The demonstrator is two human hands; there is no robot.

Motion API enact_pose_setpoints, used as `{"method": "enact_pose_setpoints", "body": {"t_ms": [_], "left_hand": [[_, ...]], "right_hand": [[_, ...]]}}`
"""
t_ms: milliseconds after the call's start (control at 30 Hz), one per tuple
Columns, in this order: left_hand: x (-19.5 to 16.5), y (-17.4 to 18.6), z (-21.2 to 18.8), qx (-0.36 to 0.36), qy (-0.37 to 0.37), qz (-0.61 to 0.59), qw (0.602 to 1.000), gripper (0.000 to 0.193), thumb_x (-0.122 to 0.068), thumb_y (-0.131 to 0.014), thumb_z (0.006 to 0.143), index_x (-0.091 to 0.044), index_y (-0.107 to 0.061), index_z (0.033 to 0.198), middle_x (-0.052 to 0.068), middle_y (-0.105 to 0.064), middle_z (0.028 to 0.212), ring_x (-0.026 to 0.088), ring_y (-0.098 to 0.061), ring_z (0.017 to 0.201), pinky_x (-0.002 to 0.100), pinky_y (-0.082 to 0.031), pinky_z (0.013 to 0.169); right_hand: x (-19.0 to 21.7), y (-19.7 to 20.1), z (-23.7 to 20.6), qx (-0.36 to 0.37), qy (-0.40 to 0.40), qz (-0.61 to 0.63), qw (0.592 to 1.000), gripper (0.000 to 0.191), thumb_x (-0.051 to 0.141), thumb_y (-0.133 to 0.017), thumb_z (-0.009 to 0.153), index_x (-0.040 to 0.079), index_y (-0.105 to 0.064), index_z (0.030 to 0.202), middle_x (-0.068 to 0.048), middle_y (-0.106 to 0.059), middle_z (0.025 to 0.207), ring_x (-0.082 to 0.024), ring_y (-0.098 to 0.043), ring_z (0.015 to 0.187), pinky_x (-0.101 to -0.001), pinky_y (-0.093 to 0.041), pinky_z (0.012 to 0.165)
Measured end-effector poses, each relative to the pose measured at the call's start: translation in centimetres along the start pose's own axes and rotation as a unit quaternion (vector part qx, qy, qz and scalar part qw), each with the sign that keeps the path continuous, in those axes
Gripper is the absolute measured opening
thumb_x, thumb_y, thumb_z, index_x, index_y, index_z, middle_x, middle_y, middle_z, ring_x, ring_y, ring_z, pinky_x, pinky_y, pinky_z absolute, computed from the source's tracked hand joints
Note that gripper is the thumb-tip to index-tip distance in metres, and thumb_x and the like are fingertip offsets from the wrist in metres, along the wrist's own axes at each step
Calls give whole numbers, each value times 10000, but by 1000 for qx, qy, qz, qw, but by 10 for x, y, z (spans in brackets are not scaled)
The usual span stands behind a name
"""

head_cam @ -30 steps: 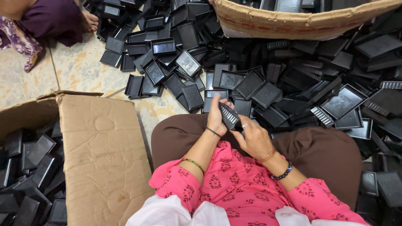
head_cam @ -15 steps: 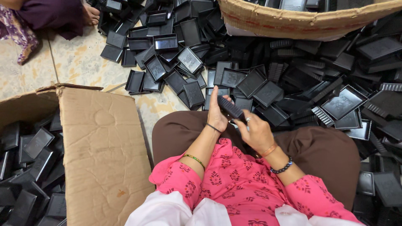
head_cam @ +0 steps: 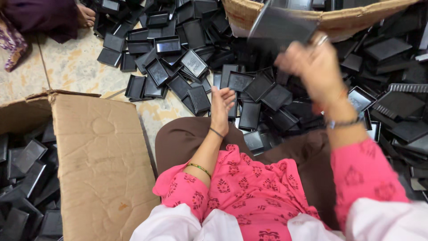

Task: The person sits on the floor among a large pile of black plastic boxes, picks them up one at a time, turns them over in their hands, and places them into a cardboard box beside them. They occasionally toss boxes toward the pile and continue handling boxes from the floor.

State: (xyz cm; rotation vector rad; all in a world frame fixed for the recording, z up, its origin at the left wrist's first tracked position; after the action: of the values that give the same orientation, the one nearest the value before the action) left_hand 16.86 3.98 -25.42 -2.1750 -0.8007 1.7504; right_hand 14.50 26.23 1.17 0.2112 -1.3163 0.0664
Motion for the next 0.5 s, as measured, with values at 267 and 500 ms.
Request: {"method": "enact_pose_setpoints", "body": {"t_ms": [267, 500], "left_hand": [[45, 24, 12, -53, 125, 2, 991, 739, -724, -467, 928, -50, -623, 1191, 46, -683, 1042, 139, -626, 903, 311, -503, 774], [29, 1, 2, 28, 57, 135, 989, 618, -480, -696, 1091, 109, -637, 1271, 115, -560, 1059, 182, -490, 876, 329, -394, 713]], "right_hand": [[-210, -14, -37, 58, 28, -608, 792, 893, 496, -889, 545, 120, -644, 1317, -288, -643, 1185, -525, -645, 1013, -621, -551, 723], [-141, 29, -45, -41, 28, -565, 824, 270, 223, -653, 1022, 24, -691, 1200, -229, -718, 979, -427, -717, 904, -502, -584, 813]]}}
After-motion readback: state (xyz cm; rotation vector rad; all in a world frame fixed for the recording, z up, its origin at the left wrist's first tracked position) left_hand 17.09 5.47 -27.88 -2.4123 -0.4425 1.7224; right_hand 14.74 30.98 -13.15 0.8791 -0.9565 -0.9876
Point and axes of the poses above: each hand's wrist, its own z-axis towards the middle knuckle, its own y-axis out of the back of the hand, x = y × z, the point moved 7 cm from there along z, towards the middle knuckle
